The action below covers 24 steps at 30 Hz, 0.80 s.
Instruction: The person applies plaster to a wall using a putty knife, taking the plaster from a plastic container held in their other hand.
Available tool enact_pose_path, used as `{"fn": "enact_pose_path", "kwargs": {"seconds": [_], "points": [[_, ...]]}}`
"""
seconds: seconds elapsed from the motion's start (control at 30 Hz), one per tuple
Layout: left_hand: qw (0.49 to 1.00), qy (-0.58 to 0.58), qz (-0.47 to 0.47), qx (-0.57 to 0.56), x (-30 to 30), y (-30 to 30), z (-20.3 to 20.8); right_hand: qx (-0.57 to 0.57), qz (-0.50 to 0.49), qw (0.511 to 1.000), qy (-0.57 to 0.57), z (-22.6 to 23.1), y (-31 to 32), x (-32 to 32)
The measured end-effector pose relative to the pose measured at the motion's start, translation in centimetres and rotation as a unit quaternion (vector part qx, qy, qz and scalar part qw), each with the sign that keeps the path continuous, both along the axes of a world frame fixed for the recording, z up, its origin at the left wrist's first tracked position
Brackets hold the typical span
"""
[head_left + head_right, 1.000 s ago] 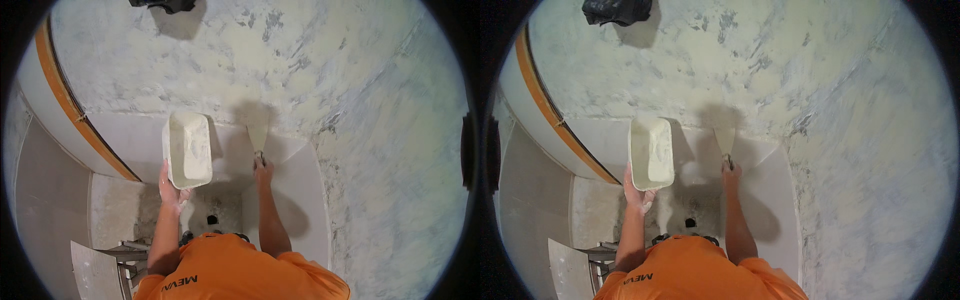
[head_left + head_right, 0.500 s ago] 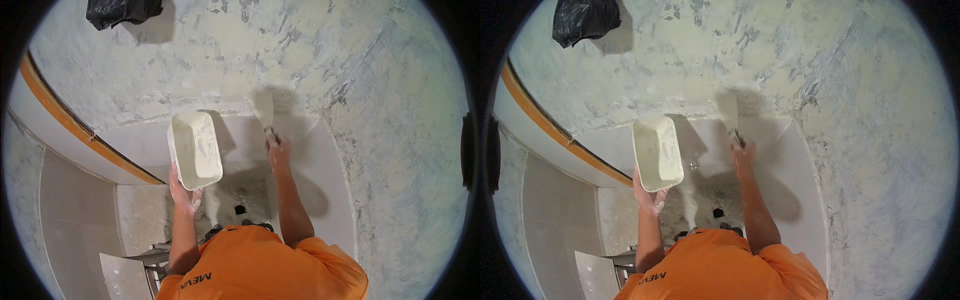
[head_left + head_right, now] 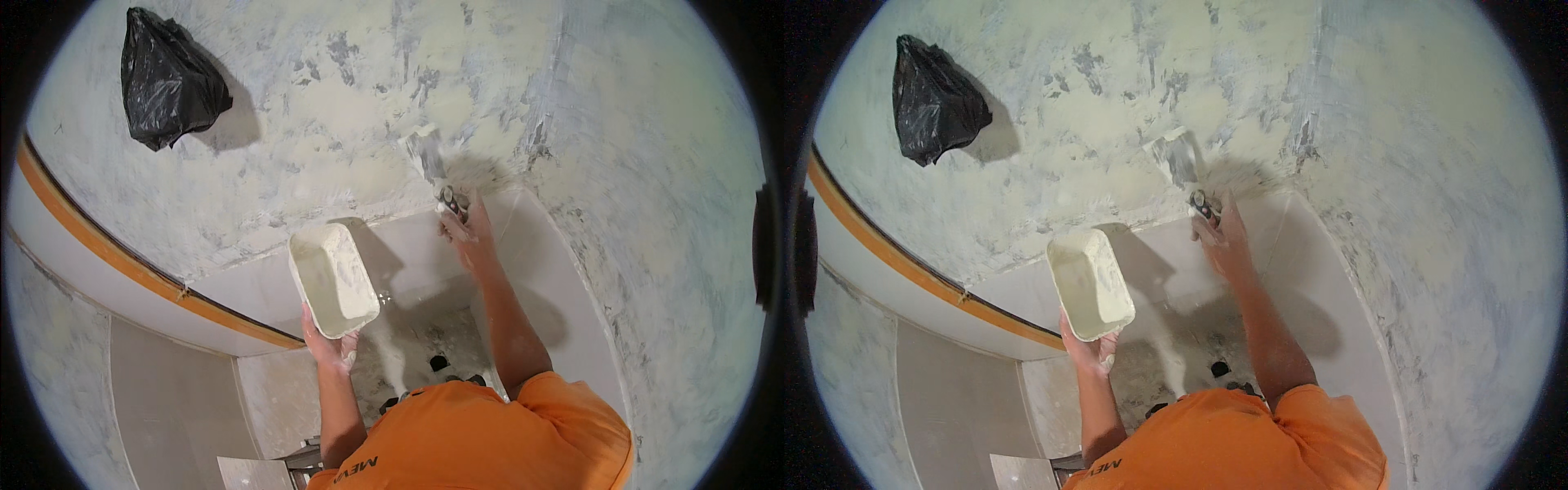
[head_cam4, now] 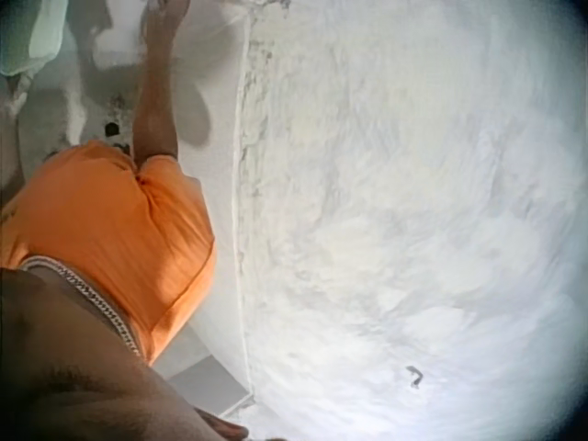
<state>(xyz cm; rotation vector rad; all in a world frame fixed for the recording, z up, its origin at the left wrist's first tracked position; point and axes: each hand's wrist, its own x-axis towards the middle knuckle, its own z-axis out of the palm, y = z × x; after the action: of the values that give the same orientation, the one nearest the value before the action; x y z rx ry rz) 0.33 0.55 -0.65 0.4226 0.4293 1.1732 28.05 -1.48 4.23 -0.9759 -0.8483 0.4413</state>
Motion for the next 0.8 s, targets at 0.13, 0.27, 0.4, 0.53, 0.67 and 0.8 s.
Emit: {"fn": "enact_pose_path", "kwargs": {"seconds": [0.13,0.27,0.4,0.53,0.67,0.8], "points": [[1.000,-0.017,0.006,-0.014,-0.2,-0.1,1.2,-0.078,-0.055,0.980,-0.173,1.4,1.3,1.4],[0.999,-0.006,0.036,-0.013,-0.5,0.3,1.6,-0.139,-0.140,0.957,-0.211,0.3,4.9,1.9],[1.000,0.020,0.021,-0.006,-0.3,0.8,1.7,-0.176,-0.199,0.935,-0.236,-9.0,9.9,6.0],[0.998,0.010,0.056,0.001,-0.9,0.6,1.1,-0.319,-0.079,0.942,0.072,-13.9,4.5,3.0],[0.999,-0.018,0.030,-0.034,-0.8,0.7,-1.5,-0.345,-0.164,0.924,-0.026,-13.7,-1.1,3.1],[0.998,-0.040,0.002,-0.047,-0.2,0.7,-2.6,-0.224,-0.171,0.959,-0.007,-12.6,-0.5,3.7]]}}
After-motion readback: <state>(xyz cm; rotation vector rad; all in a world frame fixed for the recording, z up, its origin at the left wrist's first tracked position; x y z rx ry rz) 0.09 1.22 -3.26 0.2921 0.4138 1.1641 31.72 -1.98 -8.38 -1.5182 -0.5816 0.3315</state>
